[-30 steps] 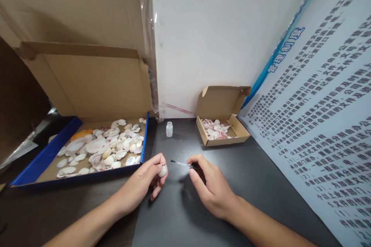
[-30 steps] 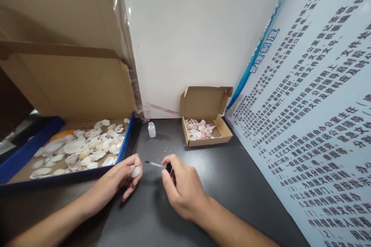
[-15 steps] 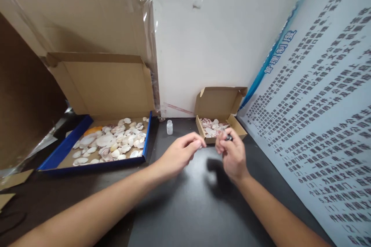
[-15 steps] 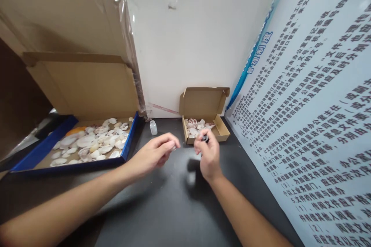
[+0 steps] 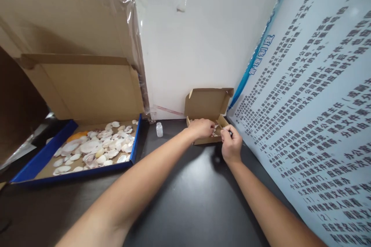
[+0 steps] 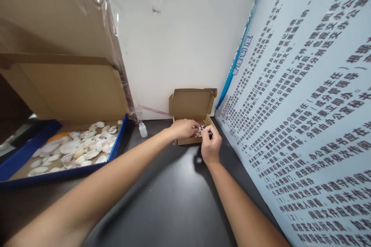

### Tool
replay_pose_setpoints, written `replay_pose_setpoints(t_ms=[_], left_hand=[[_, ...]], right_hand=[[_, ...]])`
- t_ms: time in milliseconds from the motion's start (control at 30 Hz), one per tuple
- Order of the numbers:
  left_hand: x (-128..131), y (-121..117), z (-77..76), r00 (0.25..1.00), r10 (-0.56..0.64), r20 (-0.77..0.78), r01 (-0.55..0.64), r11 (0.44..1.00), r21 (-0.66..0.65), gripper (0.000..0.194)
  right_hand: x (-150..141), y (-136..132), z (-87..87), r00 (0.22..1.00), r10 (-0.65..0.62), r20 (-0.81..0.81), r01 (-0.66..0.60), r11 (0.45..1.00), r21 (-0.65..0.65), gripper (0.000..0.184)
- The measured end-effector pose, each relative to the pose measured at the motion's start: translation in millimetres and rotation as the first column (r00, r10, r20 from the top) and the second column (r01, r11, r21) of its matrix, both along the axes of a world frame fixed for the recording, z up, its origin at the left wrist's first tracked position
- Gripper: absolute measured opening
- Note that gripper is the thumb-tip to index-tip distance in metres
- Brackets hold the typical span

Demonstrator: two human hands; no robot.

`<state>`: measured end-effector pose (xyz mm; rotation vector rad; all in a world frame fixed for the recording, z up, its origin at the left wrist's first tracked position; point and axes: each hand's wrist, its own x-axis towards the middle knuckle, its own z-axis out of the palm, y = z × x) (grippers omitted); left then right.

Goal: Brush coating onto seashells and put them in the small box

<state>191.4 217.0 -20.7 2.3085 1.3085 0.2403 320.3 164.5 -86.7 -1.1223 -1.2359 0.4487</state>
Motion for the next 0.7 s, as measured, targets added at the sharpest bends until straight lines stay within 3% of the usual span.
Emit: replay_pose_setpoints(t_ms=[200, 333, 533, 700], left_hand=[[-2.6, 10.1, -1.7, 0.996, -0.014, -0.087, 0.019, 0.998, 0.052, 0.029], [14.6, 20.6, -1.1, 0.994, -0.043, -0.104, 0.053, 0.994, 0.096, 0.027], [44.1, 38.0, -13.7, 0.992, 0.043, -0.123, -0.028, 0.992, 0.123, 0.033], [51.7, 38.0, -18.9, 0.997, 0.055, -0.058, -0.051, 0.997, 0.065, 0.034]], right_hand=[[2.6, 6.6, -0.1, 0.996, -0.073, -0.057, 0.074, 0.997, 0.024, 0.026], [5.1, 10.6, -2.4, 0.991, -0.112, -0.075, 0.115, 0.993, 0.029, 0.026], [11.1, 14.1, -2.5, 0.987, -0.134, -0.091, 0.138, 0.989, 0.044, 0.025], [12.3, 16.1, -4.3, 0.987, -0.128, -0.1, 0.133, 0.99, 0.041, 0.025]])
